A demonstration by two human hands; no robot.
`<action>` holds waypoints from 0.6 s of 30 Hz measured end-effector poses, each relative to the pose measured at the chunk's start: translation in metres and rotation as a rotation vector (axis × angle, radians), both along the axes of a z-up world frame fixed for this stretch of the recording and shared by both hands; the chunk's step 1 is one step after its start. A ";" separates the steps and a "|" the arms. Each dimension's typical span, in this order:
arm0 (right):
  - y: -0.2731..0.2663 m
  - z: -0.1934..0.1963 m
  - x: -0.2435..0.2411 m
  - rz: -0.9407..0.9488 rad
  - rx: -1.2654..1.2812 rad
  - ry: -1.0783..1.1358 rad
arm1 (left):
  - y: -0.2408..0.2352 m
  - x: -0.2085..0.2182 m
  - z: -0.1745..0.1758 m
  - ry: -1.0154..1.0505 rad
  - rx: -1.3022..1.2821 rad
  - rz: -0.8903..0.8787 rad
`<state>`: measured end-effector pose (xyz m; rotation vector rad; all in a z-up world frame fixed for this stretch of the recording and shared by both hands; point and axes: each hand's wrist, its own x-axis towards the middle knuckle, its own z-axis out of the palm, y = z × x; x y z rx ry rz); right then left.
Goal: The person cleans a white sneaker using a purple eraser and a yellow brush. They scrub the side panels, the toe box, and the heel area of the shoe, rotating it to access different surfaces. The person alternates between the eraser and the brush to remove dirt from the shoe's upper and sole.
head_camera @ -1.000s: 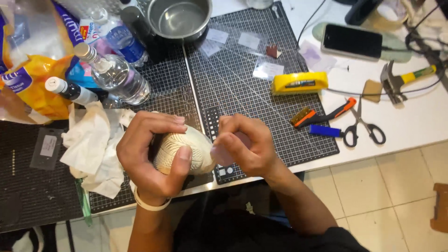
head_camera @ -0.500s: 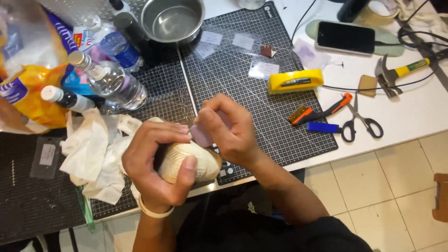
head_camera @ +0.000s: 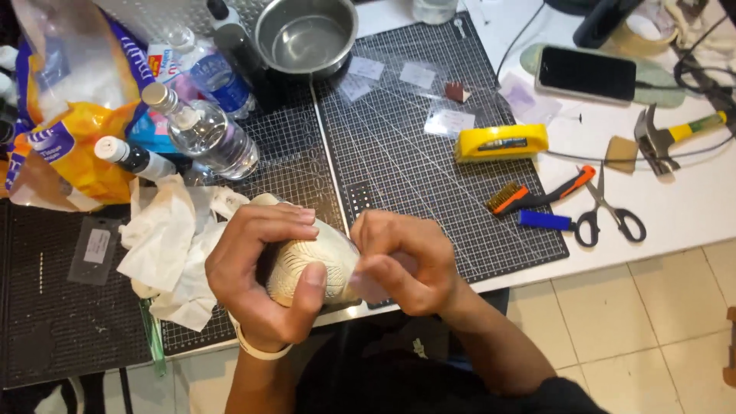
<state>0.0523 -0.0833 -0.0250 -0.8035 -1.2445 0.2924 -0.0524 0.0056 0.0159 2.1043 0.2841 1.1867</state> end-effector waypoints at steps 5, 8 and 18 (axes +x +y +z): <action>0.010 0.008 -0.002 -0.136 -0.165 0.156 | -0.006 0.000 -0.001 0.001 0.005 0.015; 0.003 0.003 0.000 0.034 -0.172 0.175 | -0.004 -0.006 -0.003 -0.010 -0.023 0.020; 0.011 -0.002 0.012 0.236 -0.142 0.129 | -0.001 -0.011 -0.001 -0.026 -0.077 0.049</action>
